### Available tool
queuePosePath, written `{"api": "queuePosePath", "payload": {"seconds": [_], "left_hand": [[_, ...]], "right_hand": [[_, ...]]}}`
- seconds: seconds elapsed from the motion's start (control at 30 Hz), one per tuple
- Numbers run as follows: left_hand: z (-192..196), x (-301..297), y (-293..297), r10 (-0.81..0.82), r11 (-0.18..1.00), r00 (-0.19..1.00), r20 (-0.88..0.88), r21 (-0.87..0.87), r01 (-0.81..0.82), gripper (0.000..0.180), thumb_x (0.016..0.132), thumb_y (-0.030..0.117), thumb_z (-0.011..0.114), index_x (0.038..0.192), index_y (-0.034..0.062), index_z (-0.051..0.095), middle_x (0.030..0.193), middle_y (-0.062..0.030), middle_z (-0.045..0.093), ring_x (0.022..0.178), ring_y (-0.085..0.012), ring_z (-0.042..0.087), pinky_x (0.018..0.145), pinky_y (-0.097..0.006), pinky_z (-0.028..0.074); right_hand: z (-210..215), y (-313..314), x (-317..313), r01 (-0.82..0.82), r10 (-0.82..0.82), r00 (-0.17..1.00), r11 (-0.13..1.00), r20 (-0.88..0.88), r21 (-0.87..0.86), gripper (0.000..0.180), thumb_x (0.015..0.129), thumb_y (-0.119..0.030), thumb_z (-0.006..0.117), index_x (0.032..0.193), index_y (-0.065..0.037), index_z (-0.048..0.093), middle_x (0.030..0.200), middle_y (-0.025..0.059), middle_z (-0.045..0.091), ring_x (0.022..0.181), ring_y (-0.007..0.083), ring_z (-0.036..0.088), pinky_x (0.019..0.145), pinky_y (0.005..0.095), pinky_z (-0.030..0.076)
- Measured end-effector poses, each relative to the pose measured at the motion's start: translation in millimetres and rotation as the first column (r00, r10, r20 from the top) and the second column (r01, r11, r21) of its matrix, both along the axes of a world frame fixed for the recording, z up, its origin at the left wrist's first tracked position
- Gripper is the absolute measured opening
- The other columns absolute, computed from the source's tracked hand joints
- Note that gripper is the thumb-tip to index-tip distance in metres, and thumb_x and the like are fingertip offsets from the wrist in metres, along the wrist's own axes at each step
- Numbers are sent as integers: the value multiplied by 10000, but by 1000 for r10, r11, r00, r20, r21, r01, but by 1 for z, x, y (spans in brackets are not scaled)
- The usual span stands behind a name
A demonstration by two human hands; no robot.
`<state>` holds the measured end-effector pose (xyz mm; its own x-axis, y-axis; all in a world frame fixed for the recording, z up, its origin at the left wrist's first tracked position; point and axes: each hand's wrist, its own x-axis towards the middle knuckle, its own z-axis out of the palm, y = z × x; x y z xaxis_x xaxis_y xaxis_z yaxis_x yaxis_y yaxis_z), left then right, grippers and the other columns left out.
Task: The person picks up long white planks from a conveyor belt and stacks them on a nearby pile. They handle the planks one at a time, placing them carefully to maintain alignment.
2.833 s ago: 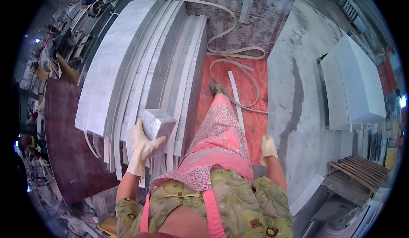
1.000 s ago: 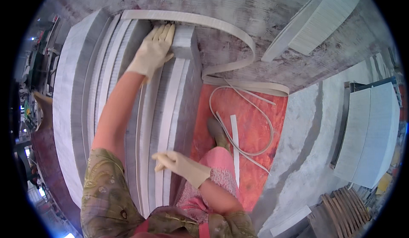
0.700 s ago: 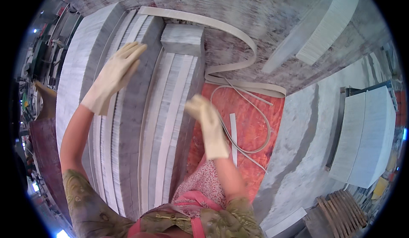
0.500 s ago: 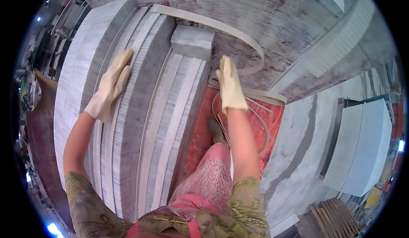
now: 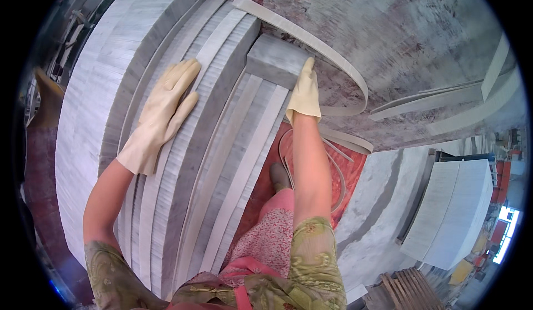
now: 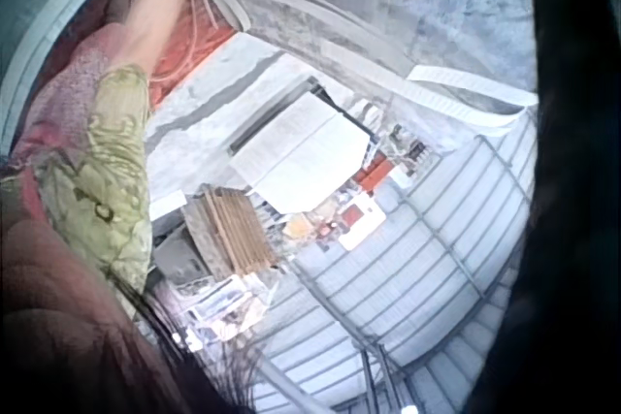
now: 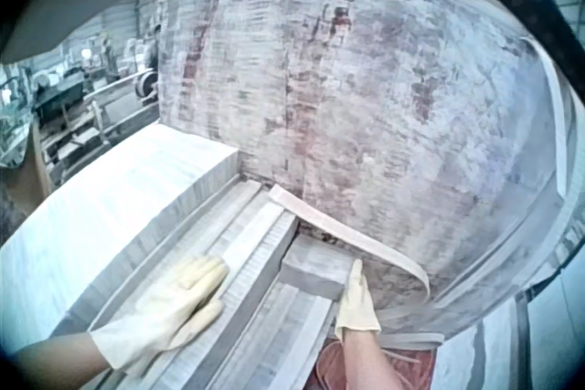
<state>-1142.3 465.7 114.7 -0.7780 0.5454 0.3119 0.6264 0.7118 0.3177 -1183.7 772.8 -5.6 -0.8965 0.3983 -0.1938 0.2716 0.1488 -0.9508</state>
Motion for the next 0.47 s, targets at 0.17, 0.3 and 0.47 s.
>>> {"api": "queuePosePath", "payload": {"seconds": [0.17, 0.3, 0.47], "left_hand": [[0, 1, -1, -4, 1000, 1000, 12, 9, 4, 503, 994, 174, 576, 1455, -2, 477, 1488, -240, 470, 1410, -424, 405, 1189, -474, 318], [1, 5, 3, 22, 1000, 1000, -16, 8, -22, 492, 985, 183, 597, 1429, -3, 499, 1459, -221, 502, 1375, -402, 446, 1177, -470, 345], [4, 6, 4, 23, 1000, 999, -41, 7, -22, 489, 977, 185, 618, 1423, 14, 512, 1454, -211, 512, 1365, -388, 465, 1170, -459, 365]], "right_hand": [[-4, 27, -23, -56, 42, 985, 995, 170, 83, 844, 1004, -656, 356, 1367, 85, 534, 1423, 255, 545, 1327, 364, 502, 1122, 394, 351], [15, 29, -25, -186, 77, 962, 886, 261, 425, 752, 1006, -581, 394, 1310, 82, 578, 1363, 295, 573, 1295, 417, 524, 1096, 439, 388], [45, 8, -19, -87, 427, 877, 591, -220, 802, 667, 946, -477, 547, 1345, 59, 557, 1359, 282, 584, 1294, 365, 550, 1101, 458, 405]]}}
